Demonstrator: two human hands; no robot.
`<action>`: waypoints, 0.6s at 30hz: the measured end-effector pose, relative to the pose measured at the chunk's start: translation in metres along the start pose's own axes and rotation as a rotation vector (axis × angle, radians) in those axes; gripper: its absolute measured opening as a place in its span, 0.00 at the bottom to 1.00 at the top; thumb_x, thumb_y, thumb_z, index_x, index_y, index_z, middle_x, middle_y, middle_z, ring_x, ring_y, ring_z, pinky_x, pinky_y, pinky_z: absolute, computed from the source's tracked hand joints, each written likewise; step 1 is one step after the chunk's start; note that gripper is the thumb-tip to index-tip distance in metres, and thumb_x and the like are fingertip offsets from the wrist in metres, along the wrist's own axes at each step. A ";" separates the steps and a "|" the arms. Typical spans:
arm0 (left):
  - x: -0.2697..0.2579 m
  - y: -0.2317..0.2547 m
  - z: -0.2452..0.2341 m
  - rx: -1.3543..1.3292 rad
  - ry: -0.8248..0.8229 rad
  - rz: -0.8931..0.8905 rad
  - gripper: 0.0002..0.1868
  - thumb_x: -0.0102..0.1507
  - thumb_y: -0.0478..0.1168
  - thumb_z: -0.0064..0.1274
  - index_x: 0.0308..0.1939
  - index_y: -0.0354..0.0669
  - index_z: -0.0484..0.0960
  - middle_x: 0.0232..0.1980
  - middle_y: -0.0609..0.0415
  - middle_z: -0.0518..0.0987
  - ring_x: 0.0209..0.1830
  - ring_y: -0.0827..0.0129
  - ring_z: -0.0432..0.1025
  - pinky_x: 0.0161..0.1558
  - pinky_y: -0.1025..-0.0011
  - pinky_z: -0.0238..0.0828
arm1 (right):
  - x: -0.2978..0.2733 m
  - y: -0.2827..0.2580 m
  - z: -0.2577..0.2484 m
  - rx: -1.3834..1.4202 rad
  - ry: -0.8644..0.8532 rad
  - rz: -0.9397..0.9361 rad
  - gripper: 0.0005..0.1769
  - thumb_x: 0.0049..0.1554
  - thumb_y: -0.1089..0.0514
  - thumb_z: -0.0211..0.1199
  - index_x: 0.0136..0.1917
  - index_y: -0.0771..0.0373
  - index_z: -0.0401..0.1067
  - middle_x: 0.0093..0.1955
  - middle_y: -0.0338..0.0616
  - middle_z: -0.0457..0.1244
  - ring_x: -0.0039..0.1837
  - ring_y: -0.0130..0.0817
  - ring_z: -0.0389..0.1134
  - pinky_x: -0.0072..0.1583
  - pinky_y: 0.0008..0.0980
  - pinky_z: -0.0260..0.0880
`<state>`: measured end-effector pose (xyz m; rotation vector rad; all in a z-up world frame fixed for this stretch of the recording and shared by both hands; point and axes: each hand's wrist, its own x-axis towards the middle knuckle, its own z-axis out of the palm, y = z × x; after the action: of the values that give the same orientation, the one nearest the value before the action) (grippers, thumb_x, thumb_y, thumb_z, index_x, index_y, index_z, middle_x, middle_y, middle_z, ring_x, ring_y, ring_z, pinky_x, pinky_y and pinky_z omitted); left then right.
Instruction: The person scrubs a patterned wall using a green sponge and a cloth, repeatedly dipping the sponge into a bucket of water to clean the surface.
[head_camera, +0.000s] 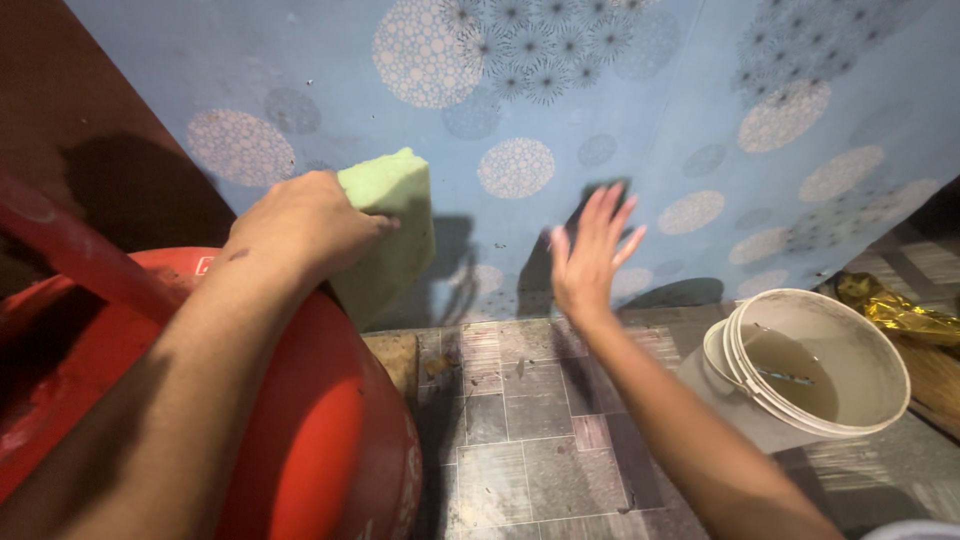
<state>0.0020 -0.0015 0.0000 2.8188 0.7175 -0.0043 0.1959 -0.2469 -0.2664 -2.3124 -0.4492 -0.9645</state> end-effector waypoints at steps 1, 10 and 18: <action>-0.001 -0.001 0.000 0.004 0.009 0.010 0.31 0.60 0.60 0.61 0.55 0.38 0.84 0.55 0.40 0.83 0.55 0.47 0.77 0.56 0.55 0.73 | -0.006 0.000 0.003 -0.057 -0.045 0.038 0.45 0.71 0.41 0.45 0.86 0.58 0.24 0.89 0.40 0.19 0.88 0.47 0.15 0.80 0.61 0.08; -0.001 -0.001 0.000 -0.026 -0.014 -0.006 0.30 0.60 0.59 0.60 0.55 0.39 0.84 0.56 0.41 0.83 0.55 0.48 0.78 0.57 0.56 0.73 | -0.029 -0.008 0.016 0.041 0.027 -0.020 0.43 0.73 0.39 0.43 0.87 0.64 0.32 0.90 0.43 0.24 0.88 0.55 0.17 0.79 0.67 0.08; -0.004 -0.005 -0.005 -0.043 -0.002 -0.011 0.31 0.60 0.59 0.60 0.58 0.40 0.82 0.55 0.42 0.83 0.54 0.50 0.79 0.55 0.57 0.74 | -0.033 -0.027 0.017 -0.158 -0.145 -0.141 0.39 0.70 0.45 0.49 0.86 0.59 0.41 0.89 0.39 0.33 0.86 0.61 0.21 0.75 0.73 0.10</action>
<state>-0.0039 0.0020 0.0039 2.7739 0.7234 0.0061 0.1690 -0.2181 -0.2892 -2.5328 -0.6226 -0.9304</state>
